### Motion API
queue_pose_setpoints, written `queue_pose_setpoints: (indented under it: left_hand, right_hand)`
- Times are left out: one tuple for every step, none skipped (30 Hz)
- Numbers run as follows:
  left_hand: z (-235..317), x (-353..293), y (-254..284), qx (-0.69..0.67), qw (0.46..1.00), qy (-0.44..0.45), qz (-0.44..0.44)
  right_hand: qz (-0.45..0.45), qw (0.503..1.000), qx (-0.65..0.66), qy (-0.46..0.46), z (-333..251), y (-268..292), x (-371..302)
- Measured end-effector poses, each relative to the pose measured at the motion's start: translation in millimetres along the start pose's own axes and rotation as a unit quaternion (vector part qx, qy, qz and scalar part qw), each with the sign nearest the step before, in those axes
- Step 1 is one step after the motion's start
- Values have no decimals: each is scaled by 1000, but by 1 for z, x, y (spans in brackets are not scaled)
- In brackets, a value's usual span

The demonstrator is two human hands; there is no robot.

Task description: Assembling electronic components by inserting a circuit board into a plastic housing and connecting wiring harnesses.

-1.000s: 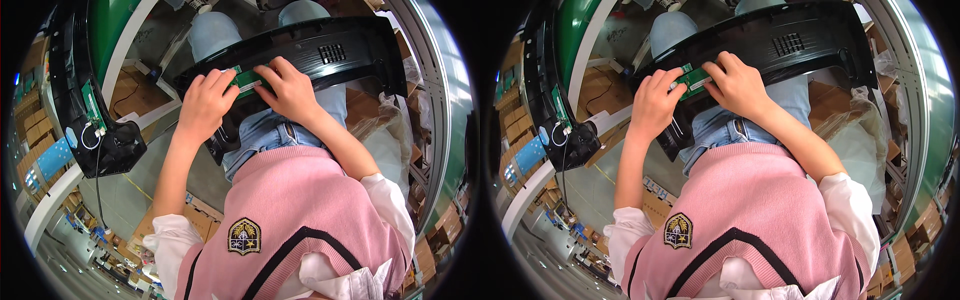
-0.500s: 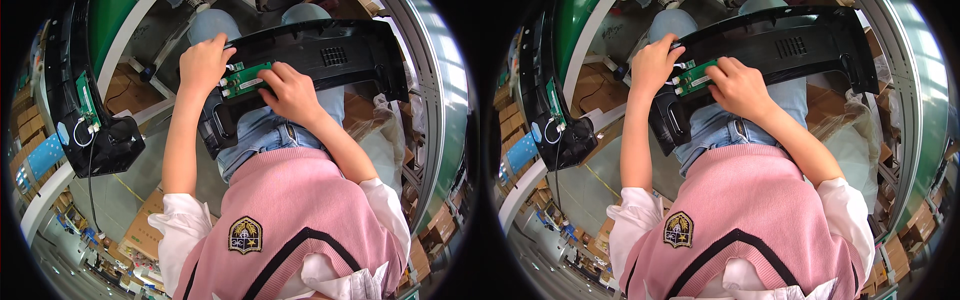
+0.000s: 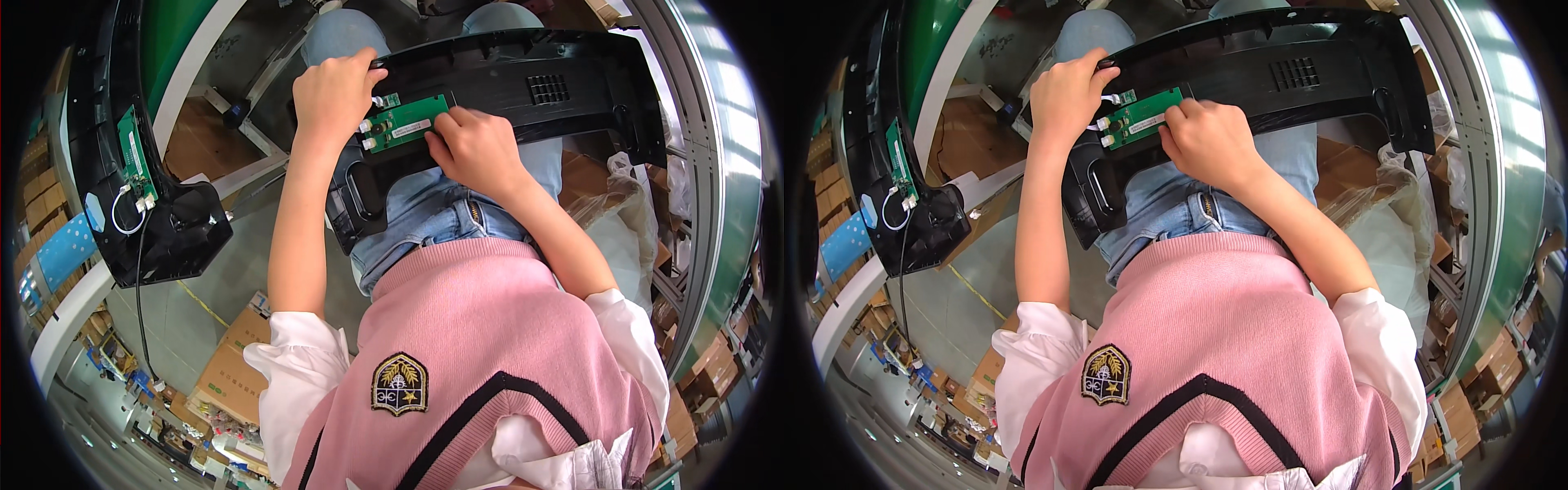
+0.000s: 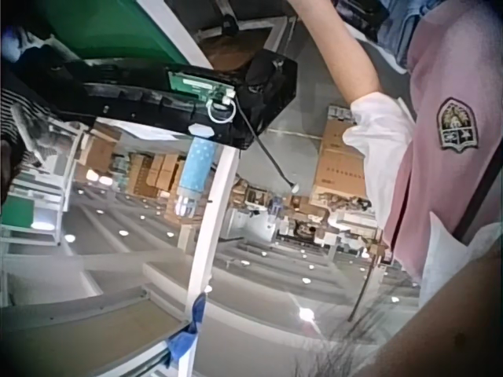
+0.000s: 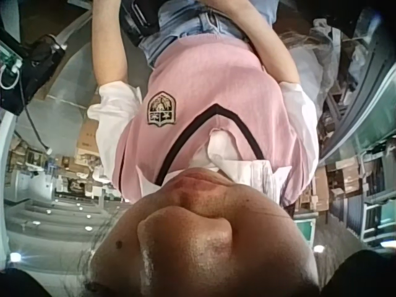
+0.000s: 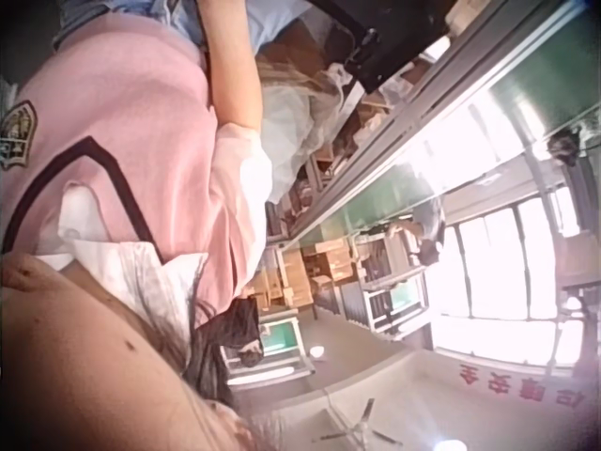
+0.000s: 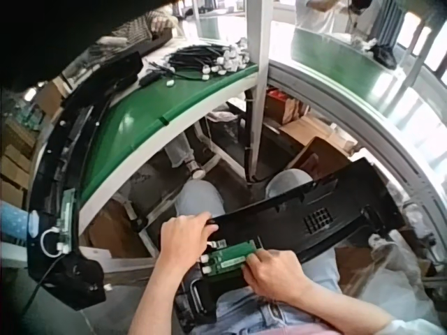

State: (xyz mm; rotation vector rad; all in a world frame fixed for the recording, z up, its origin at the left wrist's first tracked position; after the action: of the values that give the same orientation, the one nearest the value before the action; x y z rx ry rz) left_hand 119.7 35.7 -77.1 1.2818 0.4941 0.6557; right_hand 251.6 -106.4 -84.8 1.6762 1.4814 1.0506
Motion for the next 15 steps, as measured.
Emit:
queue_pose_setpoints:
  left_hand:
    - [0, 0, -2, -1, 1000, -1, -1]
    - [1, 1, -1, 5, 1000, -11, 22]
    - [3, 1, 1, 11, 999, -22, 45]
    - [4, 2, 2, 16, 997, -32, 68]
    - [5, 3, 1, 16, 997, -33, 69]
    - [6, 4, 0, 25, 997, -29, 70]
    - [4, 4, 0, 35, 997, -21, 70]
    - [3, 3, 0, 45, 996, -14, 70]
    - [3, 4, -1, 43, 997, -15, 69]
    - [1, 6, -1, 45, 996, -8, 71]
    - [-1, 8, -1, 48, 996, -2, 74]
    - [-1, 11, -2, 49, 996, 2, 76]
    - [0, 14, -4, 48, 996, -2, 77]
    - [0, 17, -5, 46, 995, -10, 87]
    - [1, 20, -6, 45, 994, -19, 96]
  right_hand:
    - [-29, 999, -20, -15, 2, -4, -1]
    - [-28, 999, -21, -15, 2, -2, -1]
    - [-24, 999, -18, 16, 0, 1, -1]
    - [-21, 999, -15, 47, -2, 4, -1]
    - [-18, 997, -12, 77, -4, 7, -1]
    - [-17, 997, -13, 76, -5, 13, -4]
    - [-33, 994, -15, 104, -13, 20, -10]
    - [-48, 990, -16, 132, -22, 29, -20]
    - [-62, 985, -19, 157, -30, 38, -29]
    - [-62, 986, -21, 156, -35, 50, -37]
    - [-99, 980, -20, 169, -41, 58, -46]
    - [-134, 974, -20, 180, -44, 62, -53]
    - [-133, 975, -23, 177, -43, 63, -54]
    - [-150, 973, -30, 175, -43, 62, -56]
    - [-166, 970, -38, 174, -43, 62, -58]
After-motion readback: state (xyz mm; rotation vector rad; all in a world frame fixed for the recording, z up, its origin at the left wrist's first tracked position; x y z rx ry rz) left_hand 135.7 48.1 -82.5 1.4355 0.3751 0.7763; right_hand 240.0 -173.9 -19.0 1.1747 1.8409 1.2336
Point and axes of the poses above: each hand's wrist, its own x-axis towards the middle knuckle, its own y-axis out of the back of the hand, z = x × y, the point moved 4 cm from there along x, towards the middle knuckle, and after that the axes turned 8 degrees about -y, right-handed, at the moved point
